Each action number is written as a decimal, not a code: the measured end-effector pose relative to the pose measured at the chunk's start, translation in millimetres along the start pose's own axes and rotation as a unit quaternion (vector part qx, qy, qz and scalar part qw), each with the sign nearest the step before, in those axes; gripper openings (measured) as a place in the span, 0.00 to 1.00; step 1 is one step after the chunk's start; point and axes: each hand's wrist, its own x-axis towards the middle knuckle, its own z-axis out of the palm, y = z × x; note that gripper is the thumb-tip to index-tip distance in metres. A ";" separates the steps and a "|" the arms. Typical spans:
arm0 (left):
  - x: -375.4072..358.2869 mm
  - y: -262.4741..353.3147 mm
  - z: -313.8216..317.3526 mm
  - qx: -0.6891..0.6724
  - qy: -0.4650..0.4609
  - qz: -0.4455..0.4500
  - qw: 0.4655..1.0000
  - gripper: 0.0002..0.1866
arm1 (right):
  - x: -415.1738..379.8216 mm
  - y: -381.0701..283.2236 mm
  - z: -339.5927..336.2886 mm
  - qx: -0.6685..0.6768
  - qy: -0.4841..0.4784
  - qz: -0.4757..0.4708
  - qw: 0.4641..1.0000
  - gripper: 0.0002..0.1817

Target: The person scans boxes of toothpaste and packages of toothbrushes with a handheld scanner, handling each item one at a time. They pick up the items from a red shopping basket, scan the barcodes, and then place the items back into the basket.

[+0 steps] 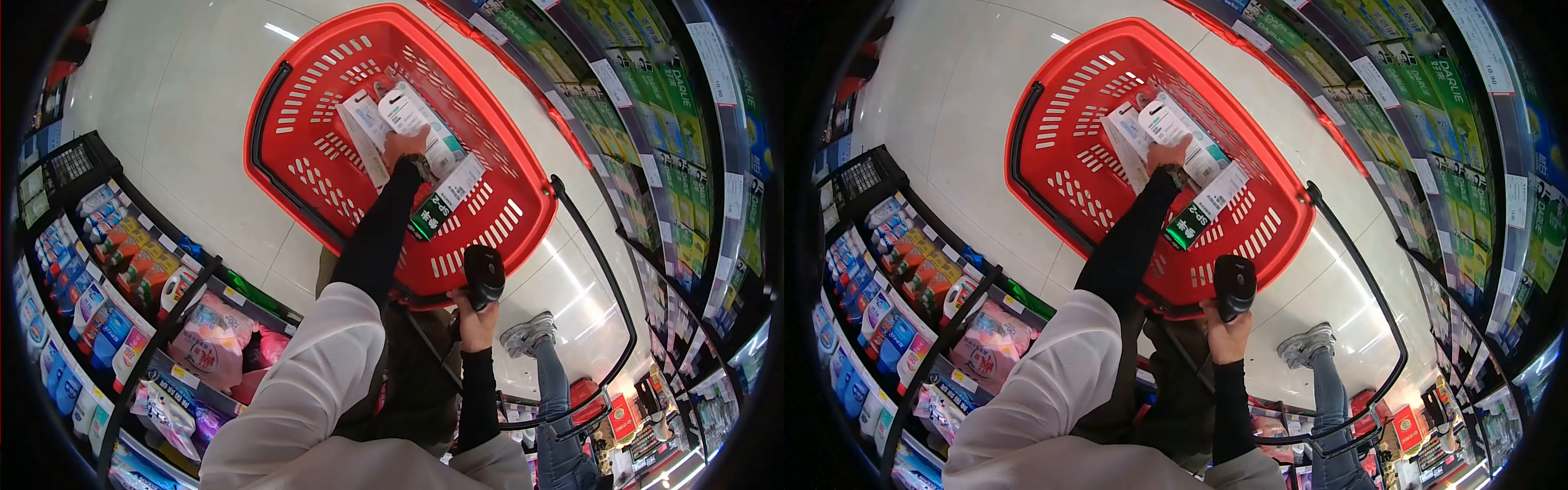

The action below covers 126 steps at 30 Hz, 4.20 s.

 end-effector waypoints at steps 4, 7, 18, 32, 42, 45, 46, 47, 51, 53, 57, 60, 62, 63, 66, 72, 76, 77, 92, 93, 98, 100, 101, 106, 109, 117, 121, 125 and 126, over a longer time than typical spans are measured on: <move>5.5 -11.3 6.8 -0.162 0.022 0.046 0.986 0.36 | -0.5 -3.1 1.5 0.000 -0.012 0.000 1.000 0.03; -5.9 -1.4 -0.2 -0.459 0.003 0.061 0.887 0.31 | 1.9 1.7 1.6 -0.004 -0.004 -0.007 1.000 0.04; -39.8 5.5 -106.6 -0.502 0.073 0.129 0.852 0.28 | 13.9 19.5 -0.7 -0.115 -0.002 -0.002 0.993 0.10; -145.0 43.6 -234.6 -0.263 0.009 0.182 0.948 0.25 | -135.7 -140.5 -201.7 -0.055 0.270 -0.108 0.955 0.15; -161.1 61.3 -284.4 -0.418 -0.191 0.092 0.883 0.18 | -129.1 -16.4 -312.3 0.021 0.316 0.000 0.949 0.16; -160.0 52.7 -300.2 -0.405 -0.221 0.055 0.885 0.17 | -115.5 0.1 -313.3 -0.158 0.284 0.055 0.944 0.22; -166.0 58.1 -311.5 -0.368 -0.223 0.035 0.902 0.16 | -105.3 19.0 -320.8 -0.270 0.352 0.016 0.896 0.25; -166.4 60.1 -315.5 -0.366 -0.225 0.037 0.902 0.16 | -106.0 13.4 -317.0 -0.268 0.354 0.017 0.896 0.25; -155.5 45.8 -318.5 -0.339 -0.211 0.087 0.913 0.16 | -114.5 -14.0 -311.8 -0.405 0.413 0.047 0.814 0.22; -141.9 37.4 -309.7 -0.293 -0.217 0.071 0.929 0.16 | -116.6 -18.0 -315.7 -0.486 0.412 0.103 0.764 0.22; -130.5 38.3 -269.2 -0.126 -0.204 0.012 0.971 0.25 | -122.6 -2.3 -338.7 -0.471 0.330 0.183 0.797 0.25; -111.3 45.3 -230.0 0.002 -0.196 -0.065 0.978 0.27 | -135.0 16.5 -360.5 -0.473 0.317 0.146 0.809 0.25; -103.5 52.9 -211.0 -0.003 -0.182 -0.073 0.981 0.27 | -142.2 18.5 -361.1 -0.406 0.319 0.172 0.839 0.20; -99.1 52.5 -200.9 -0.005 -0.166 -0.079 0.983 0.27 | -150.0 4.4 -353.9 -0.317 0.308 0.194 0.876 0.17; -41.3 9.7 -150.6 0.029 -0.156 -0.029 0.987 0.26 | -163.5 2.3 -358.0 -0.145 0.264 0.061 0.952 0.10; -23.5 18.6 -150.7 -0.159 0.000 -0.040 0.986 0.24 | -138.0 -47.4 -335.9 -0.077 0.161 -0.001 0.984 0.20; 31.6 15.8 -164.4 -0.101 0.077 -0.006 0.992 0.24 | -107.2 -54.6 -310.6 -0.081 0.164 -0.025 0.983 0.19; 37.5 17.9 -169.5 -0.065 0.087 0.010 0.994 0.25 | -101.4 -54.4 -303.1 -0.079 0.160 -0.025 0.984 0.19; -109.5 131.7 -322.3 -0.111 0.021 -0.004 0.994 0.23 | -86.1 -112.8 -244.1 -0.464 0.339 -0.135 0.807 0.21; -95.1 104.4 -314.0 -0.142 0.021 0.029 0.989 0.23 | -89.4 -110.0 -244.7 -0.472 0.364 -0.136 0.792 0.21; -90.4 124.3 -331.7 -0.008 -0.048 -0.030 0.998 0.26 | -102.6 -97.4 -248.0 -0.138 0.300 0.091 0.939 0.11; -113.9 141.1 -348.9 -0.020 -0.038 -0.032 0.999 0.26 | -125.3 -111.8 -234.3 -0.082 0.292 0.075 0.950 0.10; -118.7 148.9 -358.1 -0.036 -0.019 -0.026 0.999 0.26 | -139.4 -127.8 -225.2 -0.082 0.291 0.073 0.950 0.10; -173.9 168.6 -415.6 -0.353 -0.184 0.069 0.915 0.17 | -209.8 -231.8 -181.6 -0.057 0.167 -0.007 0.984 0.09; -219.8 180.2 -468.1 -0.381 -0.262 0.035 0.886 0.18 | -243.3 -284.6 -155.5 0.051 0.049 -0.013 0.997 0.18; -326.2 230.2 -565.7 -0.360 -0.333 0.140 0.860 0.19 | -250.5 -317.5 -122.7 0.032 -0.025 0.042 0.998 0.20; -361.5 264.9 -581.9 -0.277 -0.380 0.182 0.863 0.20 | -243.7 -296.7 -140.5 0.077 -0.050 0.120 0.989 0.23; -409.8 298.1 -586.0 -0.219 -0.398 0.191 0.870 0.20 | -231.7 -276.6 -162.5 0.069 -0.057 0.137 0.987 0.21; -421.9 306.3 -584.0 -0.230 -0.415 0.174 0.863 0.21 | -225.5 -278.7 -169.3 0.024 -0.045 0.120 0.992 0.20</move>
